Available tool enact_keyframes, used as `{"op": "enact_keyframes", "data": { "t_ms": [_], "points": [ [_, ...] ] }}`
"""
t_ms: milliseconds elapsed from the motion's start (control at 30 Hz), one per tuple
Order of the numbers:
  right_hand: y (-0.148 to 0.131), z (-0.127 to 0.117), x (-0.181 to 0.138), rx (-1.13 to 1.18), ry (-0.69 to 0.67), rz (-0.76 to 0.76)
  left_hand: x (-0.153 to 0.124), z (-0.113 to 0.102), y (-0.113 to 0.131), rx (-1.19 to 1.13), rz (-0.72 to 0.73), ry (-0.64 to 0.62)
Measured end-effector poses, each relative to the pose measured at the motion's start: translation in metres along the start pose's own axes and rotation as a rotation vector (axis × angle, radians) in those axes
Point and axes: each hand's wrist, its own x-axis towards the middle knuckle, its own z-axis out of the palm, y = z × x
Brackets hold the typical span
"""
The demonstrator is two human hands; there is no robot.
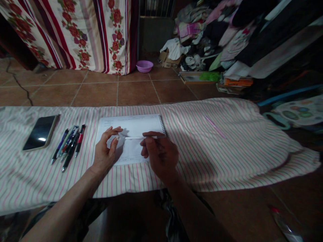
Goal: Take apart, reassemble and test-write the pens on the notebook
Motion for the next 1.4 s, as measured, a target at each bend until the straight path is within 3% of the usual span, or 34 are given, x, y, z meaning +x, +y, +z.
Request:
{"op": "enact_keyframes", "data": {
  "t_ms": [1000,1400],
  "points": [
    [0.0045,0.0029,0.0012,-0.032,-0.03,-0.025,-0.0008,0.0018,0.0022,0.243,0.087,-0.039],
    [0.0056,0.0033,0.0027,-0.142,-0.058,-0.067,-0.0001,0.0012,0.0003,0.251,0.189,-0.046]
  ]
}}
